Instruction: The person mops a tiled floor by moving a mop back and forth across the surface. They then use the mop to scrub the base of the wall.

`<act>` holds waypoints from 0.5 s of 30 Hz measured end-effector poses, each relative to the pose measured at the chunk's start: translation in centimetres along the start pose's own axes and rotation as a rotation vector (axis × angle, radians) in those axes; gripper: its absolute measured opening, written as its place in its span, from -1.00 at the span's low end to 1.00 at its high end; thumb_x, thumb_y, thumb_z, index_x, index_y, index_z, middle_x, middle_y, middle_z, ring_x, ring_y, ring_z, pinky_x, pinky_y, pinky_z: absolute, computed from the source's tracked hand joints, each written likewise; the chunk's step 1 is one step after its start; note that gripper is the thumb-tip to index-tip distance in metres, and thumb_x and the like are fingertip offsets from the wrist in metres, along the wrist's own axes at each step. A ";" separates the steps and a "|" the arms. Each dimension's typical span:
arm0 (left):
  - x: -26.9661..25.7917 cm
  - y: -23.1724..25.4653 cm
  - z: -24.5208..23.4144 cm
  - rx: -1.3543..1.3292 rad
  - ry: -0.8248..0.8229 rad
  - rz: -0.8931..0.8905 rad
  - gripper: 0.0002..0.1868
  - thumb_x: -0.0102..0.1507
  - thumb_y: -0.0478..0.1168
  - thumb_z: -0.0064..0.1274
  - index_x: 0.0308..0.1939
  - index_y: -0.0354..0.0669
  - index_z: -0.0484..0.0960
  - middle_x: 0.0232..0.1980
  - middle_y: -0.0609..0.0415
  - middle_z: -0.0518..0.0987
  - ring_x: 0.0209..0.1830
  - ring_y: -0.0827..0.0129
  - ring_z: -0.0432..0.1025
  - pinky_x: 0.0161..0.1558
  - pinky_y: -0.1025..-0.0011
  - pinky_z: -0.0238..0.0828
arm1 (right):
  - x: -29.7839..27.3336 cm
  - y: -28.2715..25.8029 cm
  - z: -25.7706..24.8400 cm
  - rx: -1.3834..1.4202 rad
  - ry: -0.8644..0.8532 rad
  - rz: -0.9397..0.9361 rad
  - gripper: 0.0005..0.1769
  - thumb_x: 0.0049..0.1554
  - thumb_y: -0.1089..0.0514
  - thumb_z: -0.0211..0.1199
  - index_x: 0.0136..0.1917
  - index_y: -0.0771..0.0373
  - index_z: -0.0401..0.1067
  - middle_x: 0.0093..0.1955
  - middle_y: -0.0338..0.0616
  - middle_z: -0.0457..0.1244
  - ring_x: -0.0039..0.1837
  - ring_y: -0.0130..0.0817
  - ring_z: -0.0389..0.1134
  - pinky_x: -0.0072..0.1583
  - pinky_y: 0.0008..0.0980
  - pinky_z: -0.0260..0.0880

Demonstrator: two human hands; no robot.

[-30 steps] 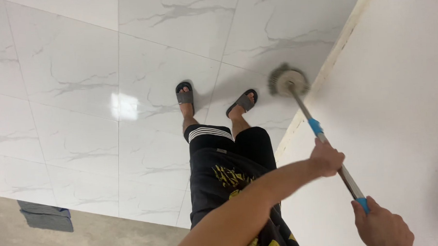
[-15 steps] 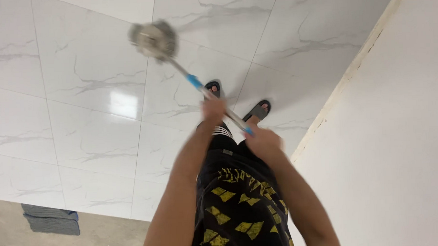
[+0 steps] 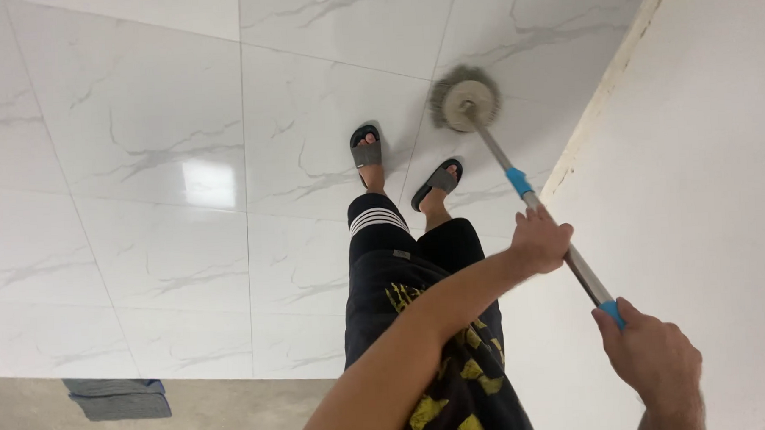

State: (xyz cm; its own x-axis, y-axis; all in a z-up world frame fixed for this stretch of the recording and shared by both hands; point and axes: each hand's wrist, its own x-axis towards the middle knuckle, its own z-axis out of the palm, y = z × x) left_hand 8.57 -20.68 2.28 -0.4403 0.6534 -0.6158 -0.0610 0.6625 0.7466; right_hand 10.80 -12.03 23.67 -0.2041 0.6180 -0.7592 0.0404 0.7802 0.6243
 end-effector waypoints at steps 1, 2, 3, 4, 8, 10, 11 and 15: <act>-0.5 0.7 -0.7 0.027 0.011 0.031 -0.53 0.20 0.01 0.18 0.14 -0.05 0.56 0.26 -0.53 0.38 0.33 -0.37 0.27 0.17 -0.19 0.32 | -0.5 0.4 0.3 -0.006 0.031 -0.009 -0.33 0.29 -0.42 -0.05 0.46 -0.07 0.41 -0.13 -0.12 0.50 -0.02 -0.18 0.54 0.04 -0.05 0.56; -1.1 1.2 -1.5 0.054 0.021 0.057 -0.52 0.18 0.03 0.19 0.13 -0.04 0.56 0.29 -0.55 0.34 0.41 -0.42 0.19 0.24 -0.32 0.22 | -0.8 0.6 0.6 -0.013 0.062 -0.023 -0.31 0.28 -0.41 -0.05 0.47 -0.04 0.42 -0.19 -0.15 0.50 -0.07 -0.22 0.54 0.01 -0.10 0.57; -2.0 0.3 -1.5 0.058 0.014 0.062 -0.52 0.18 0.03 0.19 0.13 -0.04 0.56 0.29 -0.55 0.34 0.41 -0.42 0.19 0.24 -0.32 0.22 | -1.4 -0.1 0.3 -0.007 0.056 -0.018 -0.31 0.28 -0.41 -0.05 0.47 -0.04 0.42 -0.19 -0.15 0.50 -0.07 -0.22 0.54 0.01 -0.10 0.57; -2.7 -0.8 -1.5 0.002 -0.019 0.015 -0.58 0.25 0.04 0.15 0.12 -0.04 0.60 0.35 -0.54 0.34 0.38 -0.34 0.27 0.35 -0.36 0.13 | -1.6 -0.8 0.0 0.011 0.049 -0.085 -0.32 0.28 -0.40 -0.06 0.47 -0.04 0.41 -0.24 -0.17 0.48 -0.14 -0.24 0.54 -0.03 -0.14 0.57; -6.3 -9.8 -2.5 0.101 0.010 -0.170 -0.48 0.23 0.10 0.16 0.18 -0.03 0.54 0.26 -0.29 0.46 0.46 -0.30 0.16 0.25 -0.40 0.20 | 0.4 -6.4 0.4 0.157 0.014 -0.406 -0.37 0.25 -0.34 0.00 0.40 0.04 0.38 -0.41 -0.20 0.40 -0.37 -0.22 0.47 -0.25 -0.20 0.53; -7.6 -18.0 -2.5 0.211 0.023 -0.312 -0.52 0.22 0.05 0.15 0.17 -0.02 0.57 0.18 -0.22 0.51 0.35 -0.23 0.28 0.20 -0.24 0.32 | 1.1 -13.8 -1.7 0.207 0.028 -0.539 -0.45 0.25 -0.34 0.01 0.31 -0.01 0.44 -0.31 -0.17 0.40 -0.25 -0.20 0.45 -0.16 -0.14 0.47; -8.1 -21.9 -2.3 0.317 0.038 -0.451 -0.55 0.22 0.00 0.14 0.16 0.00 0.60 0.11 -0.14 0.56 0.24 -0.15 0.39 0.15 -0.09 0.43 | 1.6 -17.2 -2.6 0.253 0.046 -0.666 -0.52 0.26 -0.33 0.03 0.21 -0.06 0.49 -0.21 -0.14 0.40 -0.13 -0.17 0.44 -0.06 -0.08 0.41; -10.2 -33.8 -1.6 0.369 0.204 -0.714 -0.51 0.37 0.01 -0.01 0.35 -0.03 0.44 0.44 -0.49 0.24 0.42 -0.42 0.16 0.17 -0.29 0.32 | 3.1 -27.7 -0.7 0.314 0.033 -0.828 -0.58 0.28 -0.21 0.04 0.18 0.10 0.38 -0.10 -0.05 0.40 -0.02 0.00 0.47 -0.04 0.04 0.45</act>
State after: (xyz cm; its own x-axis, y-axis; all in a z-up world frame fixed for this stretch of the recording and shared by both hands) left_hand 13.72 -50.34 -16.29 -0.5632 -0.0262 -0.8259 -0.1052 0.9936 0.0401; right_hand 8.41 -31.80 4.19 -0.3145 -0.1556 -0.9364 0.1326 0.9696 -0.2057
